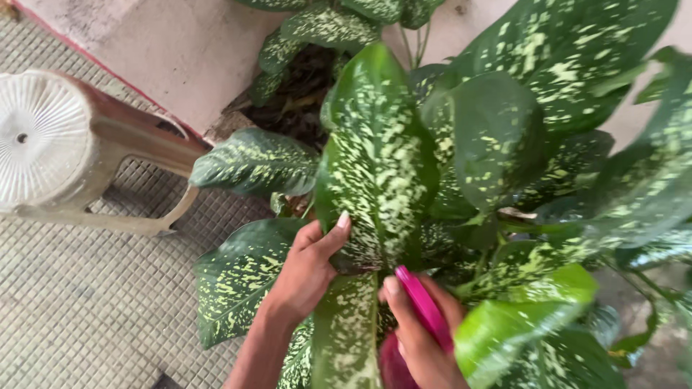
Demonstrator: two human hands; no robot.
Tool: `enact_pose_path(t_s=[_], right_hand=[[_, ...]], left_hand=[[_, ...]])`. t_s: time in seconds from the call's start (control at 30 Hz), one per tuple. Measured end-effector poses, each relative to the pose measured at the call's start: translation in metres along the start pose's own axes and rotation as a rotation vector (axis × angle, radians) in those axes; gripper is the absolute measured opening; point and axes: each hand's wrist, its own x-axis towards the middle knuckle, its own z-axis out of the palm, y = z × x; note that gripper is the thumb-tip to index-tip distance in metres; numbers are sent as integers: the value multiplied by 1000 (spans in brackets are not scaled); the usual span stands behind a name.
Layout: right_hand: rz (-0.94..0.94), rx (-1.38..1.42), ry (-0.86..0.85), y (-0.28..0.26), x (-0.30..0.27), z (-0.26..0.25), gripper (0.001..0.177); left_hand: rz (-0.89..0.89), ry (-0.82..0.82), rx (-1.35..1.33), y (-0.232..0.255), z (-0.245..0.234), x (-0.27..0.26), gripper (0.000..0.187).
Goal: The person sprays the leaves of a potted plant with a spray bottle, wipes the surfaces by hand, and removes a small piece from one leaf.
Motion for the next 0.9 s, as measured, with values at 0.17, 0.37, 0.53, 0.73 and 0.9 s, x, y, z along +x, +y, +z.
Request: enact_pose_path(t_s=[0.17, 0.37, 0.53, 0.73, 0.9], right_hand=[[118, -186, 68, 14, -14, -2, 36], [-56, -220, 163, 32, -18, 9, 28], [86, -211, 71, 39, -20, 6, 32], [12, -262, 137, 51, -21, 8, 30], [-462, -142, 280, 67, -17, 11, 35]], left_hand=[[-8, -1, -156, 2, 11, -1, 27], [-19, -57, -255, 6, 13, -2, 36], [6, -84, -281, 3, 9, -2, 42], [2, -86, -293, -1, 9, 0, 44], [13, -64, -309, 5, 9, -1, 45]])
